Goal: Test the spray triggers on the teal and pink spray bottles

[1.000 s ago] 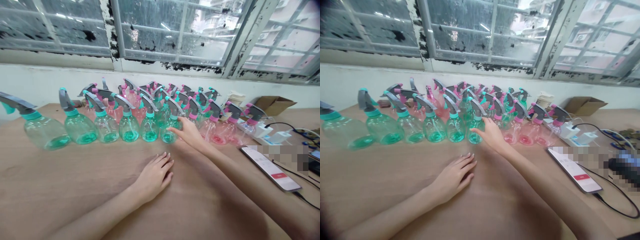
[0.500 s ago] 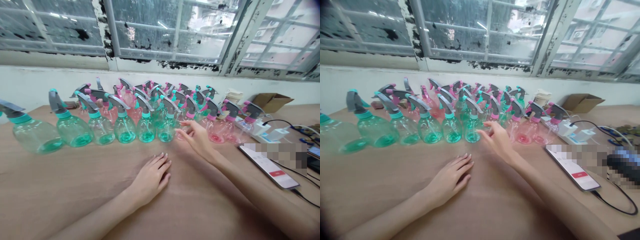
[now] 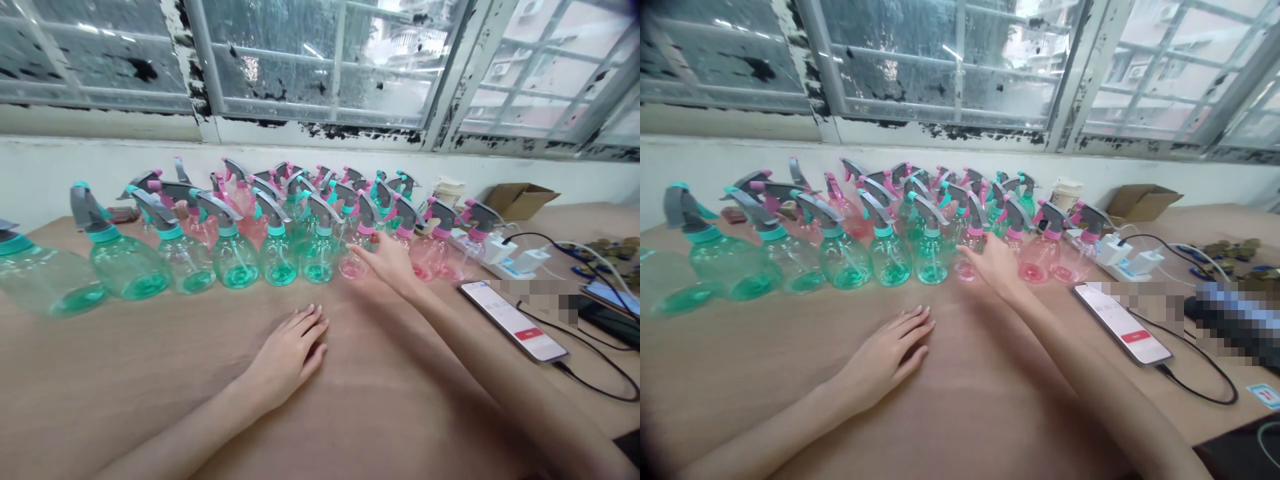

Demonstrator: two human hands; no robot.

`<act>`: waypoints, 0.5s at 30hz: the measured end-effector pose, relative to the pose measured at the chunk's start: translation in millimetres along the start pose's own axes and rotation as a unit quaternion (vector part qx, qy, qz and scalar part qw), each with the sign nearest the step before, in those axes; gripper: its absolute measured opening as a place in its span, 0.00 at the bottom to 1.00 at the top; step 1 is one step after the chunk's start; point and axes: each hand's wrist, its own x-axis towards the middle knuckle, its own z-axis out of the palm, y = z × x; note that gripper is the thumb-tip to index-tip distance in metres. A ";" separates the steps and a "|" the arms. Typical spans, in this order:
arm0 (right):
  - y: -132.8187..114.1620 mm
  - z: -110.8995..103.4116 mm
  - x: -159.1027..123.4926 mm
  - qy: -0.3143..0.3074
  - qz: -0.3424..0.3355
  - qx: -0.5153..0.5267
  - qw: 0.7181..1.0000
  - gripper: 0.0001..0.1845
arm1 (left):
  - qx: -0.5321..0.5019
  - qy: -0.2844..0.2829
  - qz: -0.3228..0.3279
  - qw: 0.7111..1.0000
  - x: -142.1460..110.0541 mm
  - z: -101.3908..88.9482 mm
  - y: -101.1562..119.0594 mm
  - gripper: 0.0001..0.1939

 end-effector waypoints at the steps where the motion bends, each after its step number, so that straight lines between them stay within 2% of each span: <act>1: -0.6 -4.6 -3.1 -0.009 0.003 -0.011 1.000 0.34 | -0.003 0.001 0.000 1.000 0.0 0.4 -0.1 0.20; 6: 1.6 -44.5 -33.5 -0.071 -0.013 -0.039 0.997 0.28 | -0.020 -0.001 -0.005 1.000 0.4 0.4 -2.9 0.20; 9: 6.0 -72.7 -58.7 -0.167 -0.063 -0.005 0.984 0.25 | -0.055 0.003 -0.022 0.998 0.9 -4.6 -1.9 0.21; 11: 9.5 -88.2 -75.8 -0.220 -0.081 0.016 0.972 0.23 | -0.085 0.004 -0.042 0.995 0.3 -8.8 2.7 0.26; 13: 12.9 -98.9 -91.3 -0.217 -0.080 0.017 0.973 0.22 | -0.116 0.000 -0.059 0.991 -0.9 -11.8 11.3 0.33; 15: 15.2 -104.8 -103.6 -0.179 -0.100 0.010 0.979 0.19 | -0.148 -0.009 -0.066 0.987 -1.7 -12.6 23.3 0.41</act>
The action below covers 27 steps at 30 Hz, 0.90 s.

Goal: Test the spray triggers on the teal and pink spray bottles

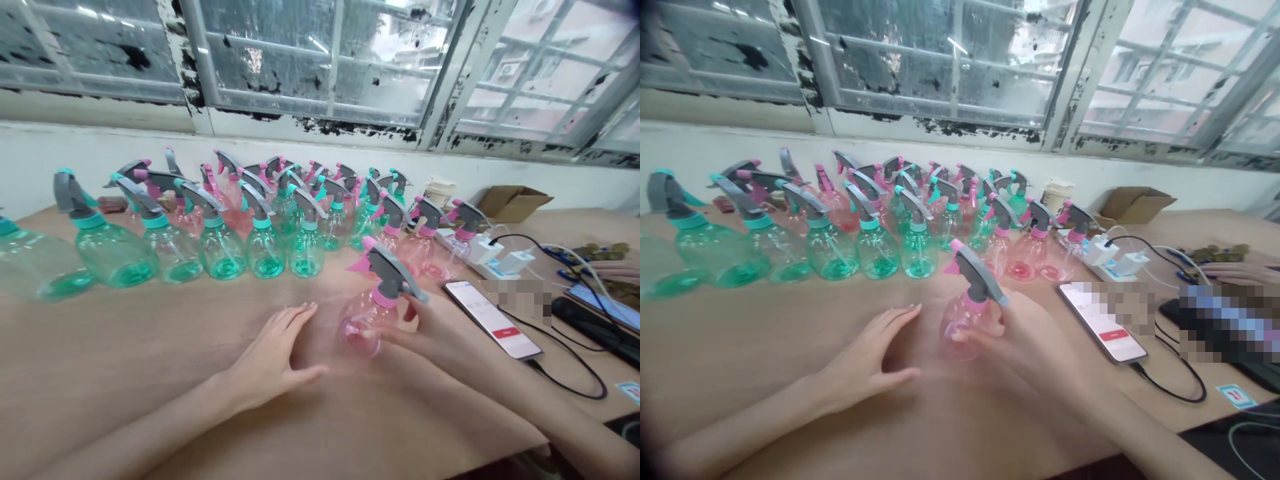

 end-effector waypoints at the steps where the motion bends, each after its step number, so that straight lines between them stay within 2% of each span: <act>1: -0.7 0.2 -5.1 0.018 -0.016 -0.005 1.000 0.18 | -0.015 -0.007 0.000 1.000 -0.4 2.5 6.3 0.44; 5: -6.6 2.6 -17.9 0.032 -0.052 -0.001 0.998 0.19 | -0.076 -0.010 0.031 0.997 6.5 16.1 30.4 0.53; 9: -10.9 -0.2 -23.2 0.034 -0.061 0.026 0.997 0.24 | -0.142 0.017 0.067 0.987 21.6 27.0 44.1 0.50; 13: -10.8 -10.1 -18.7 -0.040 -0.024 0.180 0.983 0.31 | -0.176 0.019 0.055 0.983 29.7 31.7 48.2 0.46; 16: -10.6 -13.8 -11.4 -0.038 0.001 0.293 0.955 0.32 | -0.170 0.010 0.054 0.984 33.1 33.6 52.4 0.46; 22: -7.3 -3.5 2.7 0.054 -0.002 0.320 0.946 0.12 | -0.145 0.010 0.067 0.987 45.9 34.4 62.6 0.44; 24: -5.9 0.0 8.6 0.086 -0.026 0.312 0.946 0.09 | -0.115 0.016 0.071 0.991 48.5 33.4 59.8 0.44; 27: -4.9 1.1 19.3 0.093 -0.059 0.290 0.951 0.05 | -0.042 0.009 0.069 0.997 46.0 30.9 45.1 0.45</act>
